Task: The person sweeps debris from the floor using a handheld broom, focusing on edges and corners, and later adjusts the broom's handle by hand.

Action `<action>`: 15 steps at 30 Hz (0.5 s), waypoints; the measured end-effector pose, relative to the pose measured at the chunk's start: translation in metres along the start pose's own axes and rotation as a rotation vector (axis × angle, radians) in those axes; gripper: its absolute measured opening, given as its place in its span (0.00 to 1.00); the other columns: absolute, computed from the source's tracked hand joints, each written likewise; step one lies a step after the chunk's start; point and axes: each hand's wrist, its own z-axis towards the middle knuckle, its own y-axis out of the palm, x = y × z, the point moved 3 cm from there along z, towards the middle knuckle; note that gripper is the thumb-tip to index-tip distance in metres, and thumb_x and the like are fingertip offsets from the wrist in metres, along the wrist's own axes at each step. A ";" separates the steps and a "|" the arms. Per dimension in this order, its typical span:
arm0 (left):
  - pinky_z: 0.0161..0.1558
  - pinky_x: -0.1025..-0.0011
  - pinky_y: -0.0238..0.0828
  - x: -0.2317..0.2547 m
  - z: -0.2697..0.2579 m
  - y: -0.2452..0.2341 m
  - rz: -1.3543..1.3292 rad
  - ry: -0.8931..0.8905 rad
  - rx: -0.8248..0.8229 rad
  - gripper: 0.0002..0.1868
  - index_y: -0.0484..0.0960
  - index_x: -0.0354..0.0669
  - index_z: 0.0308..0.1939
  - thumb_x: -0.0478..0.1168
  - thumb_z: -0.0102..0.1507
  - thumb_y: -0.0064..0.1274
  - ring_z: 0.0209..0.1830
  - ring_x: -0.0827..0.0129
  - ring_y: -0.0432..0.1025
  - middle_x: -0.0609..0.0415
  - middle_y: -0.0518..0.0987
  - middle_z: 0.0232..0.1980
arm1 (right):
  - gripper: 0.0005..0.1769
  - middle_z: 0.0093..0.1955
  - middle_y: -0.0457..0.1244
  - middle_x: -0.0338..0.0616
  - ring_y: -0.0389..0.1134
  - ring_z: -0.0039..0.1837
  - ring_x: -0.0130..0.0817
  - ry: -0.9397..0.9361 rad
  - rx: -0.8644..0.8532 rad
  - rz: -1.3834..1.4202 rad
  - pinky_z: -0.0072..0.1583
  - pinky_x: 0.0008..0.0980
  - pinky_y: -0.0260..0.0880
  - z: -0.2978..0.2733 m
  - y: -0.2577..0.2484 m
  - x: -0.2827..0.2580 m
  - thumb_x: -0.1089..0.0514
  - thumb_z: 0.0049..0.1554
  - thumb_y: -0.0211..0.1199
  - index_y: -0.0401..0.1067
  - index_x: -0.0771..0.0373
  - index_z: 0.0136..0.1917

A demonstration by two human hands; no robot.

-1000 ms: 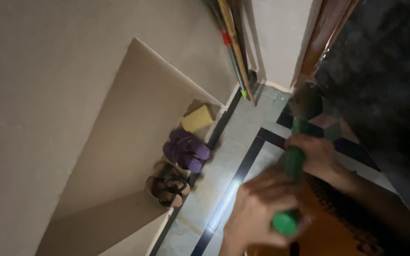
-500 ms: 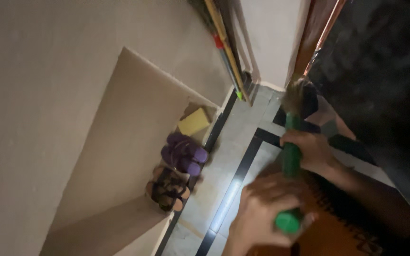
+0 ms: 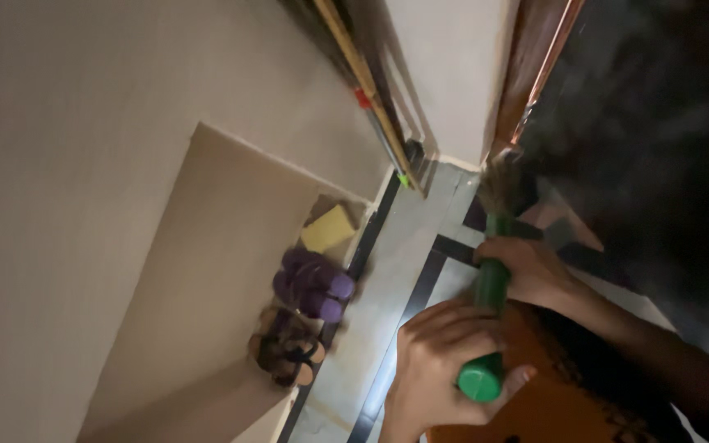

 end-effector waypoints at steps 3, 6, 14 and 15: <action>0.53 0.64 0.82 0.001 0.023 0.007 -0.057 0.010 0.032 0.14 0.82 0.42 0.36 0.41 0.56 0.72 0.47 0.58 0.83 0.49 0.85 0.44 | 0.35 0.59 0.68 0.51 0.69 0.62 0.52 -0.319 0.104 0.053 0.61 0.43 0.67 0.005 -0.015 0.018 0.66 0.32 0.70 0.74 0.60 0.57; 0.49 0.65 0.81 -0.004 0.050 0.014 -0.109 -0.012 0.102 0.12 0.82 0.40 0.38 0.37 0.56 0.69 0.45 0.57 0.83 0.49 0.86 0.45 | 0.37 0.60 0.68 0.48 0.69 0.63 0.51 -0.355 0.150 0.110 0.64 0.43 0.66 0.011 -0.033 0.031 0.63 0.36 0.76 0.72 0.59 0.60; 0.48 0.66 0.82 -0.017 0.056 0.003 -0.138 -0.169 0.195 0.11 0.83 0.39 0.41 0.31 0.56 0.64 0.43 0.58 0.84 0.49 0.86 0.42 | 0.27 0.55 0.70 0.47 0.73 0.58 0.45 -0.507 0.133 0.249 0.58 0.43 0.71 0.036 -0.042 -0.012 0.57 0.38 0.78 0.77 0.59 0.52; 0.48 0.66 0.82 -0.022 0.054 -0.003 -0.155 -0.193 0.186 0.11 0.83 0.39 0.42 0.31 0.56 0.64 0.41 0.59 0.84 0.49 0.86 0.41 | 0.26 0.53 0.70 0.47 0.73 0.57 0.45 -0.537 0.121 0.246 0.56 0.43 0.73 0.041 -0.043 -0.017 0.55 0.38 0.78 0.77 0.60 0.51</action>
